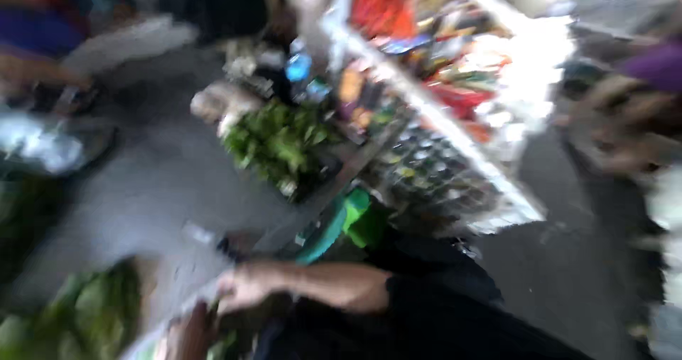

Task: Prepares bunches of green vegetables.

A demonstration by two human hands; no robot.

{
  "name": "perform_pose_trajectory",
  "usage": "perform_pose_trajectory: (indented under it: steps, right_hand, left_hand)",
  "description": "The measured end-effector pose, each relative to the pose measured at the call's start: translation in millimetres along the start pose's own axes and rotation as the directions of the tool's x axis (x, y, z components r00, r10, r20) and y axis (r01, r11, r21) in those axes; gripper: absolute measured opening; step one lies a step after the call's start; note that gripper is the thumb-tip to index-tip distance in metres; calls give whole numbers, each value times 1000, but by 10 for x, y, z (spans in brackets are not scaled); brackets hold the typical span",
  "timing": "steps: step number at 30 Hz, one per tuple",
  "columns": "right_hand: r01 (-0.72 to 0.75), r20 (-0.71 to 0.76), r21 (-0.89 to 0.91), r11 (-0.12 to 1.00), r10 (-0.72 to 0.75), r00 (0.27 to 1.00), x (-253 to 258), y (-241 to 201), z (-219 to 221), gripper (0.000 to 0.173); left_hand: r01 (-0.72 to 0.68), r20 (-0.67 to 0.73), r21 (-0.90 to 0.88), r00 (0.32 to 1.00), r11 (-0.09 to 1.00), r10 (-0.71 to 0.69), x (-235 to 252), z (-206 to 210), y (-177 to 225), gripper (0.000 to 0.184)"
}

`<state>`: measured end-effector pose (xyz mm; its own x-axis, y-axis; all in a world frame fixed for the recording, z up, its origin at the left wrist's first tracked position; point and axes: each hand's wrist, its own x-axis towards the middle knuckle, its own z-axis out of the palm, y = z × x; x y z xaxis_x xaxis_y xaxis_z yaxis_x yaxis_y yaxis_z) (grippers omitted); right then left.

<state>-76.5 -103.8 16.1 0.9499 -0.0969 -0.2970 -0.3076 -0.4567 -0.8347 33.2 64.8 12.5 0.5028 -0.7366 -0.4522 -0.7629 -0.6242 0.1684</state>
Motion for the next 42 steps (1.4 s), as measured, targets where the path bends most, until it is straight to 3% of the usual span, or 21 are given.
perform_pose_trajectory:
  steps: [4,9,11,13,15,19,23,26,29,32,35,38,42]
  right_hand:
    - [-40,-107,62,997,46,993,211,185,-184,42]
    - [-253,-297,-119,960,209,932,390,628,-186,45]
    - [-263,-264,-178,948,211,941,520,669,28,57]
    - [-259,-266,-212,942,200,943,653,670,254,79]
    - [-269,-316,-248,931,185,931,766,683,442,93]
    - [-355,-387,-331,874,217,896,844,679,688,85]
    - [-367,-431,-338,867,204,879,750,450,837,74]
    - [-330,-409,-310,892,188,893,520,-83,1173,70]
    - [-149,-224,-379,913,66,972,393,-681,1812,56]
    - [-37,72,-481,876,82,994,428,-1191,2692,47]
    - [73,337,-508,858,121,934,463,-1393,3701,42]
    - [218,562,-449,866,85,823,408,-1557,4577,37]
    - [353,686,-341,871,-26,728,385,-1729,5244,40]
  left_hand:
    - [297,-24,-220,951,929,-309,-424,0,-590,39]
    - [474,-48,-609,778,636,-626,-1224,422,-1119,44]
    - [402,-68,-783,703,475,-708,-1578,650,-1269,34]
    - [185,-113,-938,634,292,-765,-1813,900,-1371,26]
    - [-50,-176,-982,610,185,-772,-1995,1069,-1448,21]
    - [-274,-220,-958,533,79,-817,-2376,1372,-1652,16]
    - [-159,-100,-987,497,23,-862,-2764,1630,-2071,14]
    - [149,100,-989,512,-26,-853,-3158,1802,-2440,26]
    - [453,305,-891,521,-44,-797,-3448,1966,-2785,34]
    - [586,410,-810,538,-23,-736,-3602,2229,-3009,27]
    - [651,457,-758,567,33,-686,-3729,2421,-3121,29]
    - [671,481,-741,548,16,-684,-3934,2492,-3131,32]
    - [697,523,-715,480,-57,-704,-4171,2462,-3116,34]
